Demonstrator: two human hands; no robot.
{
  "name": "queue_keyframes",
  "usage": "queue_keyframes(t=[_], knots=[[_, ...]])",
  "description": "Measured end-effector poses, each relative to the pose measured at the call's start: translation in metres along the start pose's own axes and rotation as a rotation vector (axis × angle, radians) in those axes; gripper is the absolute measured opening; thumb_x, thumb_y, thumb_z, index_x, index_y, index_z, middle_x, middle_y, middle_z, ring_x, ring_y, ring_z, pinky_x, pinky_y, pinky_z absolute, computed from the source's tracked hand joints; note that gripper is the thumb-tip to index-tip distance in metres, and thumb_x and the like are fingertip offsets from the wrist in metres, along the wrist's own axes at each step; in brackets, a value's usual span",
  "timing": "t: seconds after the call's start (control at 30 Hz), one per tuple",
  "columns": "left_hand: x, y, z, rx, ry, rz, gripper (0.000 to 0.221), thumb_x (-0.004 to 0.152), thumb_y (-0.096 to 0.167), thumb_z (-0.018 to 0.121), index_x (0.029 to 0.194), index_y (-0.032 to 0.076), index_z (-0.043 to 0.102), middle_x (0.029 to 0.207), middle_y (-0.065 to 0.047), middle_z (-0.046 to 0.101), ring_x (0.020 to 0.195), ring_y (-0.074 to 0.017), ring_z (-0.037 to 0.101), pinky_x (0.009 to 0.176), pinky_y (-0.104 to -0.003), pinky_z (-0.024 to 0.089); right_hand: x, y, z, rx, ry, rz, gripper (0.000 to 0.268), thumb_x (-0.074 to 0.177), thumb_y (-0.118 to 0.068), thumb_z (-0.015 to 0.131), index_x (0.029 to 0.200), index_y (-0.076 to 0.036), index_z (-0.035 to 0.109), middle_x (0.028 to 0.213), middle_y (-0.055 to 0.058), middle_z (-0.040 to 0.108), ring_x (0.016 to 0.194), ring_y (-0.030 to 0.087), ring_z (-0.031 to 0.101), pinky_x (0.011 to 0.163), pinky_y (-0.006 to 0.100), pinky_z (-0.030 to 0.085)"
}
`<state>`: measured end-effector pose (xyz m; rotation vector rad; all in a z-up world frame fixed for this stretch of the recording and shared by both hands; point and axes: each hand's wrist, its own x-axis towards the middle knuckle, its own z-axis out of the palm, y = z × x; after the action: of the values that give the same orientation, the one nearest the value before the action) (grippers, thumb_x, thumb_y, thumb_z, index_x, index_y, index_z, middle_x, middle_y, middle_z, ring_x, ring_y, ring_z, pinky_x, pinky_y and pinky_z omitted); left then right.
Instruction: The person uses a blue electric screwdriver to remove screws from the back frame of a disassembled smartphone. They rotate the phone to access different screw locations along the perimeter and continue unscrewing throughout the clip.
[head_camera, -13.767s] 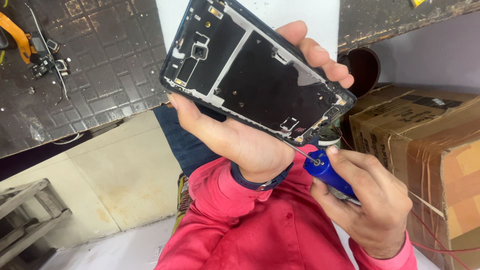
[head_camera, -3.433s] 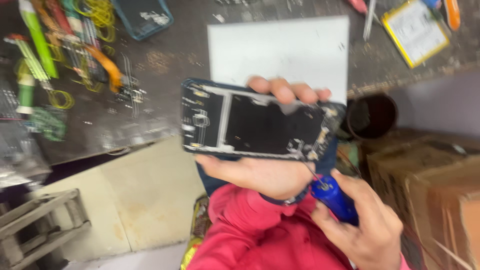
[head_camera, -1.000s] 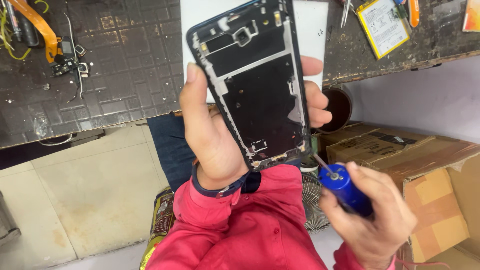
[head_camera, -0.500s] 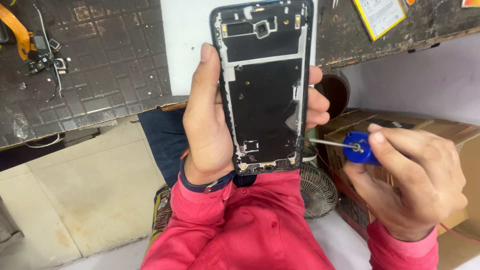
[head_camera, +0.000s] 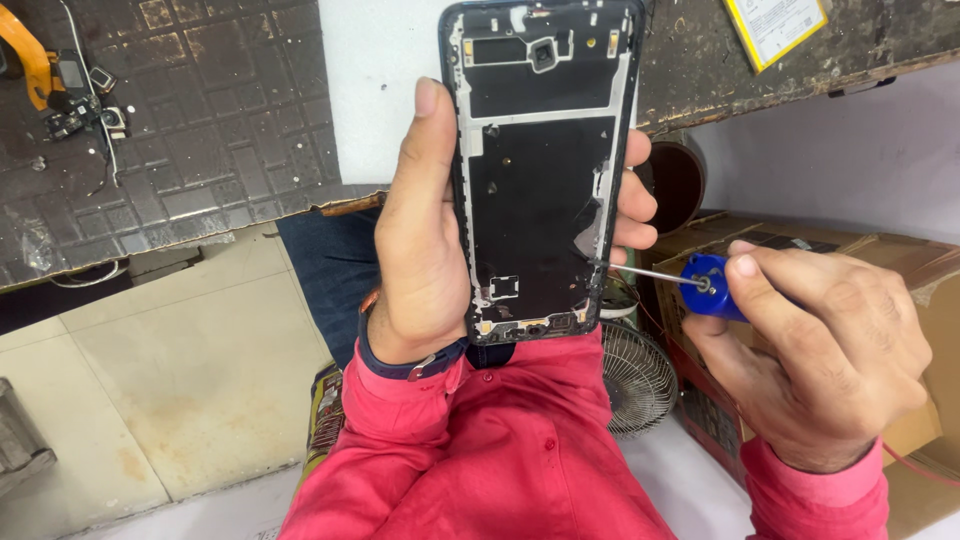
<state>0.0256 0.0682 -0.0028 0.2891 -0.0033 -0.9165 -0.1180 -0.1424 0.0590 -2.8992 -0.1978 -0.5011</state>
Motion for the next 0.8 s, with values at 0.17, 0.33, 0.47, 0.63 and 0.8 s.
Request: queue_keyframes(t=[0.17,0.33,0.47,0.63,0.8], knots=[[0.0017,-0.0018,-0.0005,0.009,0.0,0.006,0.096,0.112,0.07,0.016,0.137,-0.015,0.053,0.114,-0.028,0.07,0.102,-0.0353,0.072,0.093,-0.043,0.06,0.0022,0.0009,-0.0005,0.022,-0.006,-0.008,0.044,0.079,0.005,0.089,0.118,-0.003,0.07,0.108,0.011,0.072,0.094,0.027,0.07,0.086,0.034,0.055],[0.0019,-0.0032,-0.0003,-0.012,-0.002,0.0,0.096,0.113,0.07,0.015,0.137,-0.015,0.053,0.113,-0.028,0.07,0.101,-0.0347,0.072,0.092,-0.042,0.059,0.0017,0.0012,0.0,0.039,-0.014,-0.002,0.044,0.079,0.004,0.09,0.118,-0.002,0.07,0.109,0.011,0.072,0.094,0.027,0.071,0.085,0.034,0.055],[0.0021,-0.0011,-0.0004,-0.008,-0.004,-0.009,0.096,0.112,0.07,0.015,0.136,-0.015,0.053,0.112,-0.027,0.07,0.1,-0.0343,0.072,0.092,-0.042,0.059,0.0018,0.0019,0.0006,0.06,-0.022,-0.006,0.043,0.079,0.004,0.089,0.117,-0.001,0.07,0.108,0.012,0.072,0.093,0.027,0.071,0.083,0.034,0.054],[0.0011,-0.0006,0.0001,0.044,-0.002,0.002,0.096,0.113,0.07,0.015,0.136,-0.015,0.054,0.112,-0.027,0.071,0.1,-0.0343,0.072,0.092,-0.041,0.059,0.0015,0.0031,0.0011,0.073,-0.031,-0.008,0.043,0.079,0.003,0.089,0.117,-0.002,0.07,0.111,0.012,0.072,0.093,0.027,0.071,0.084,0.035,0.055],[0.0022,0.0019,0.0001,0.041,0.011,-0.005,0.1,0.112,0.07,0.014,0.14,-0.016,0.056,0.112,-0.026,0.071,0.099,-0.0344,0.072,0.091,-0.041,0.059,0.0007,0.0026,0.0021,0.072,-0.036,-0.01,0.043,0.079,0.004,0.089,0.118,-0.002,0.07,0.107,0.011,0.072,0.093,0.026,0.07,0.083,0.034,0.054]])
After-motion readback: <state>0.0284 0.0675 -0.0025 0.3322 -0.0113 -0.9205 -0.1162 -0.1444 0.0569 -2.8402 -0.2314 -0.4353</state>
